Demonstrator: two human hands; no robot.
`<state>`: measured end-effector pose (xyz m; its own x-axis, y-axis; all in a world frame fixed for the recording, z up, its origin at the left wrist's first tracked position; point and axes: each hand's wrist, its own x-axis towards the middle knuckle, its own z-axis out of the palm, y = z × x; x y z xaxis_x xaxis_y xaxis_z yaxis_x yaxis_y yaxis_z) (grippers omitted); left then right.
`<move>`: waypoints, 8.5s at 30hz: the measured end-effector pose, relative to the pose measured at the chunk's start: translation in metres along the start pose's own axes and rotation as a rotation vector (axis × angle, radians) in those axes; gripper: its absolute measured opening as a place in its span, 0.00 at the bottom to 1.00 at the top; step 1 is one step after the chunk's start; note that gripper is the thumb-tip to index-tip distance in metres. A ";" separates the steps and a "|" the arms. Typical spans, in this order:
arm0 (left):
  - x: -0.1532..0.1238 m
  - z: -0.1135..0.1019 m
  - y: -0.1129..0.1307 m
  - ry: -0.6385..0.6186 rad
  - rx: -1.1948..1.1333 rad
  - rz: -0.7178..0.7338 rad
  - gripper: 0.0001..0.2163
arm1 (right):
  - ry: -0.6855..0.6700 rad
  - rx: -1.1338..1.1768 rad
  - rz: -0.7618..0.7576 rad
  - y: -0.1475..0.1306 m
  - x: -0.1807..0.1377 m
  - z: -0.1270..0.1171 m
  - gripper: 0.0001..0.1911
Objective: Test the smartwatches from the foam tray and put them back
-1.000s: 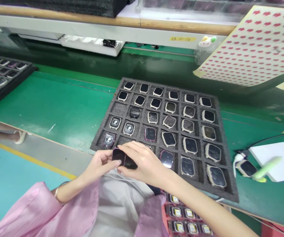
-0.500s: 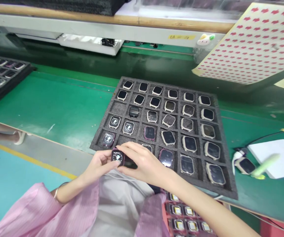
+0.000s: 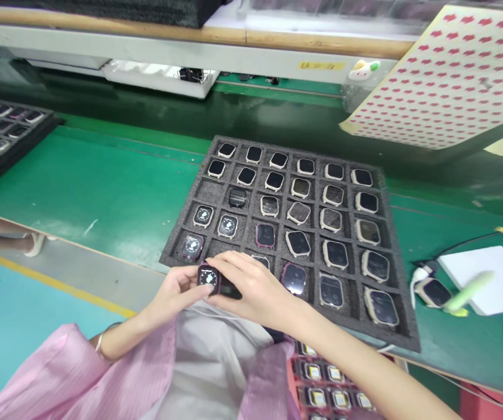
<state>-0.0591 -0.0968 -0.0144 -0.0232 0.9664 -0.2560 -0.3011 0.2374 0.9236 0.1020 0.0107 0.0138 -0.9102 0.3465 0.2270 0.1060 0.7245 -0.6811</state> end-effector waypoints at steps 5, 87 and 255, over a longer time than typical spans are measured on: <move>0.000 -0.001 0.002 0.015 0.015 -0.006 0.10 | -0.008 -0.018 0.010 0.000 0.000 0.000 0.23; 0.024 0.040 0.013 -0.152 0.044 -0.006 0.12 | 0.158 -0.241 -0.013 -0.003 -0.028 -0.032 0.18; 0.031 0.071 0.006 -0.274 0.135 -0.041 0.14 | 0.225 -0.130 0.149 -0.007 -0.071 -0.039 0.22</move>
<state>0.0057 -0.0580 0.0036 0.2499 0.9420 -0.2241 -0.1664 0.2697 0.9484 0.1816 0.0039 0.0299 -0.7703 0.5681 0.2898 0.2954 0.7206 -0.6273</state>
